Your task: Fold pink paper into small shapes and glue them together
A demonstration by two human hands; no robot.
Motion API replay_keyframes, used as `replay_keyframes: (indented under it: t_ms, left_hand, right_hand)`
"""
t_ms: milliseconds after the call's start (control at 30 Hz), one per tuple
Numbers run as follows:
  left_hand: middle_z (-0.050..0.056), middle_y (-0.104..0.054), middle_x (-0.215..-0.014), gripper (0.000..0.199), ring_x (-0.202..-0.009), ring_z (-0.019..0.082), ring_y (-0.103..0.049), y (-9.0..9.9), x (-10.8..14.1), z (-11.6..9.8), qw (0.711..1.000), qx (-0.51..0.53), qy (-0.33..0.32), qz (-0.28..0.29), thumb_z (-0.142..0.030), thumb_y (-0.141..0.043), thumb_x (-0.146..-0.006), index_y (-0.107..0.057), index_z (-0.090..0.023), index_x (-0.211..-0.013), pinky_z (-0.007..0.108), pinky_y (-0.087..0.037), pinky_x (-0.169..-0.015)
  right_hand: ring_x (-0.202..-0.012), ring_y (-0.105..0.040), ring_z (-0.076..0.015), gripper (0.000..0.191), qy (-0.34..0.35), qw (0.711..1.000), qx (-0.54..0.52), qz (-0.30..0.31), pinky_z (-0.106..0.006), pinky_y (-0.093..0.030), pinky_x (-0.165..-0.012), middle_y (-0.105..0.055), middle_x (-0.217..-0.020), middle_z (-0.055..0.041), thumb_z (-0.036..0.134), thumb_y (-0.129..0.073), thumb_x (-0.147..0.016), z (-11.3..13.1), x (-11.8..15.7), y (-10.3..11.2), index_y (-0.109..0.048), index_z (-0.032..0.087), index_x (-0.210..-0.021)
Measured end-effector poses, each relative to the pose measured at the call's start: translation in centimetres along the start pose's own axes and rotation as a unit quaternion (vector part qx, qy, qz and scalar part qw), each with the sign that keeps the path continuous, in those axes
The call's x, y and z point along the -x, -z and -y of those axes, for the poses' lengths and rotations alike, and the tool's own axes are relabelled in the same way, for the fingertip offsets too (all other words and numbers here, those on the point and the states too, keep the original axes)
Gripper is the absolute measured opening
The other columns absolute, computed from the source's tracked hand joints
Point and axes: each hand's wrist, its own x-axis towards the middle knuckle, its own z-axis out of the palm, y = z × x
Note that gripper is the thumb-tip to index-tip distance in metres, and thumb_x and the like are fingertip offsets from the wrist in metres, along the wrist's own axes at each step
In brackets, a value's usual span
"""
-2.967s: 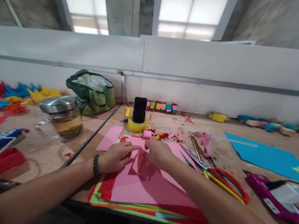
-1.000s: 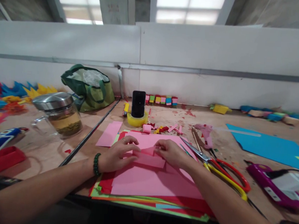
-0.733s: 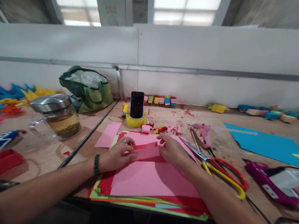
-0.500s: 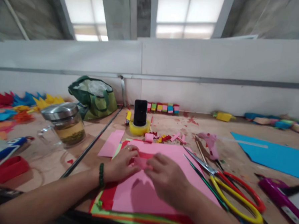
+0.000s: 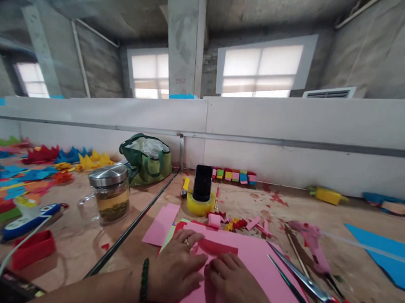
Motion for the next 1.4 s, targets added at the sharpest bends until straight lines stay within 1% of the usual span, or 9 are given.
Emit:
replay_keyframes:
  t_ms: [133, 467, 667, 800, 933, 1033, 1167, 1333, 1400]
  left_hand:
    - [0.012, -0.054, -0.127, 0.028, -0.115, 0.029, -0.045, 0.1, 0.3, 0.2, 0.997, -0.051, -0.039, 0.043, -0.042, -0.050, -0.090, -0.065, -0.019, -0.095, 0.049, -0.034, -0.100]
    - [0.011, -0.065, -0.102, 0.022, -0.099, 0.022, -0.056, -0.2, 0.0, 2.2, 0.999, 0.030, -0.022, 0.006, -0.026, -0.058, -0.086, -0.067, -0.014, -0.069, 0.037, -0.046, -0.088]
    - [0.006, -0.062, -0.094, 0.019, -0.085, 0.019, -0.058, -0.1, -1.7, 2.3, 0.994, 0.063, 0.088, 0.029, -0.035, -0.068, -0.078, -0.062, -0.016, -0.078, 0.031, -0.048, -0.075]
    - [0.006, -0.058, -0.106, 0.042, -0.092, 0.022, -0.059, -0.2, -2.8, 1.8, 0.991, 0.074, 0.100, 0.049, -0.038, -0.074, -0.071, -0.059, -0.020, -0.106, 0.034, -0.050, -0.079]
    - [0.004, -0.058, -0.102, 0.021, -0.091, 0.021, -0.059, -1.2, -2.9, 1.8, 0.989, 0.105, 0.085, 0.059, -0.029, -0.070, -0.074, -0.066, -0.021, -0.094, 0.034, -0.050, -0.081]
    - [0.006, -0.055, -0.114, 0.038, -0.104, 0.022, -0.056, -2.0, -2.9, 2.2, 0.985, 0.142, 0.103, 0.003, -0.020, -0.067, -0.075, -0.060, -0.022, -0.112, 0.037, -0.048, -0.089]
    - [0.011, -0.049, -0.123, 0.086, -0.107, 0.022, -0.053, -2.4, -3.6, 2.4, 0.911, 0.338, 0.207, -0.115, -0.025, -0.075, -0.070, -0.028, -0.026, -0.142, 0.038, -0.049, -0.087]
    - [0.001, -0.057, -0.089, 0.077, -0.067, 0.011, -0.058, -2.2, -4.3, 1.1, 0.759, 0.588, 0.278, -0.033, -0.032, -0.071, -0.073, -0.030, -0.020, -0.136, 0.023, -0.046, -0.059]
    - [0.000, -0.058, -0.085, 0.068, -0.065, 0.011, -0.057, -2.0, -4.3, 0.7, 0.715, 0.626, 0.305, -0.060, -0.036, -0.071, -0.071, -0.038, -0.018, -0.127, 0.022, -0.046, -0.059]
  right_hand:
    - [-0.088, -0.061, -0.0233, 0.033, -0.027, 0.999, -0.020, 0.026, -0.035, -0.045, -0.079, -0.070, -0.098, -0.0074, 0.009, -0.054, -0.077, -0.5, 0.6, 1.2, -0.068, 0.023, -0.103]
    - [-0.093, -0.064, -0.0228, 0.041, -0.135, 0.989, -0.034, 0.059, -0.034, -0.050, -0.083, -0.070, -0.103, -0.0099, 0.003, -0.042, -0.075, 0.0, 4.3, 5.5, -0.070, 0.023, -0.097]
    - [-0.088, -0.062, -0.0222, 0.019, -0.215, 0.976, -0.016, 0.026, -0.035, -0.048, -0.078, -0.065, -0.099, -0.0101, 0.017, -0.046, -0.083, -1.1, 1.2, 7.5, -0.063, 0.018, -0.092]
    - [-0.093, -0.061, -0.0267, 0.033, -0.242, 0.970, 0.005, 0.011, -0.036, -0.045, -0.077, -0.066, -0.103, -0.0128, 0.035, -0.055, -0.082, -1.9, -2.1, 7.8, -0.061, 0.015, -0.106]
    - [-0.069, -0.062, -0.0188, 0.012, -0.235, 0.966, -0.033, 0.105, -0.025, -0.036, -0.058, -0.069, -0.074, -0.0044, 0.024, -0.057, -0.076, -2.3, -3.7, 6.2, -0.068, 0.018, -0.076]
    - [-0.062, -0.060, -0.0165, 0.022, -0.227, 0.972, -0.039, 0.043, -0.025, -0.034, -0.055, -0.066, -0.065, -0.0023, 0.020, -0.049, -0.081, -2.7, -3.5, 5.0, -0.059, 0.018, -0.062]
    - [-0.063, -0.064, -0.0193, 0.024, -0.258, 0.961, -0.053, -0.089, -0.026, -0.040, -0.057, -0.067, -0.067, -0.0027, 0.030, -0.037, -0.093, -2.7, -3.1, 4.0, -0.054, 0.021, -0.079]
    - [-0.057, -0.066, -0.0194, 0.018, -0.189, 0.966, -0.058, -0.164, -0.026, -0.045, -0.054, -0.068, -0.066, -0.0028, 0.027, -0.035, -0.094, -1.4, -3.0, 2.0, -0.051, 0.022, -0.088]
    - [-0.056, -0.067, -0.0185, 0.016, -0.157, 0.966, -0.069, -0.195, -0.026, -0.047, -0.053, -0.069, -0.068, -0.0027, 0.026, -0.036, -0.094, -1.1, -3.0, 1.0, -0.051, 0.022, -0.090]
